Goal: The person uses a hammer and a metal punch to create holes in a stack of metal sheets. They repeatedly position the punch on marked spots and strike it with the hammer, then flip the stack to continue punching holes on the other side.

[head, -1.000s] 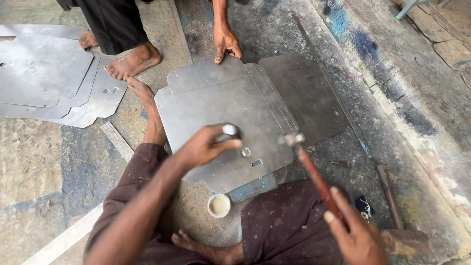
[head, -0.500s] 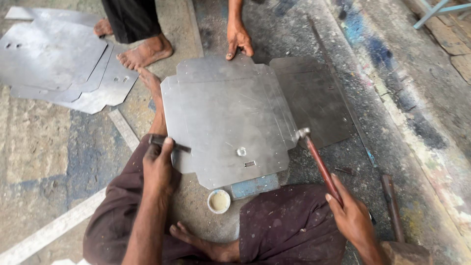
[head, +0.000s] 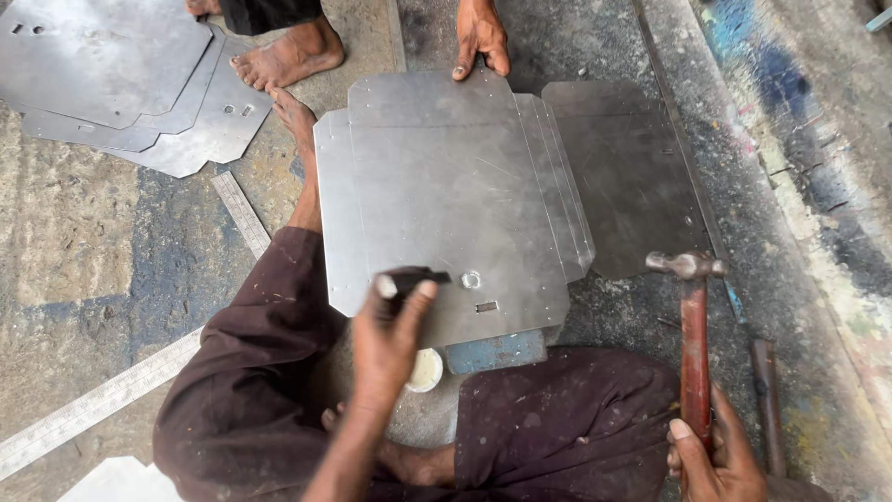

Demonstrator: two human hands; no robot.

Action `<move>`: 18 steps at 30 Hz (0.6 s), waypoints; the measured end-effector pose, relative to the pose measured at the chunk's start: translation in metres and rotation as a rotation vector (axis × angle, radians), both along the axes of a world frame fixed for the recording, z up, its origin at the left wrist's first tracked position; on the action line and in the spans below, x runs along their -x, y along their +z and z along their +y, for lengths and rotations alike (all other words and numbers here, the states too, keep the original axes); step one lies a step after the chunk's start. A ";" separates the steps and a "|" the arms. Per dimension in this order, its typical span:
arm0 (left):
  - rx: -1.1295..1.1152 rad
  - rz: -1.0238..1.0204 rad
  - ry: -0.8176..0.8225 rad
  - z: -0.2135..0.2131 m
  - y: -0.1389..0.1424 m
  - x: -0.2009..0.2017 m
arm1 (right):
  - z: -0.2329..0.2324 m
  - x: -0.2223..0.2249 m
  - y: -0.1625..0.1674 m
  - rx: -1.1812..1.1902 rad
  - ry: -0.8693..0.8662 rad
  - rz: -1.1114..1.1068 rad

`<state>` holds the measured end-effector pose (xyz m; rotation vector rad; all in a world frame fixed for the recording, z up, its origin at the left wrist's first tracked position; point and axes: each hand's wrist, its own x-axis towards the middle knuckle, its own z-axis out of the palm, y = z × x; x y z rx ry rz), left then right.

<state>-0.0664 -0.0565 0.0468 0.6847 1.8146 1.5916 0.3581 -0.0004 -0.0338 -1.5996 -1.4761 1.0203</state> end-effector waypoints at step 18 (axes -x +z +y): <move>0.098 0.269 -0.155 0.007 -0.001 -0.019 | -0.022 0.012 0.015 -0.077 0.357 -0.092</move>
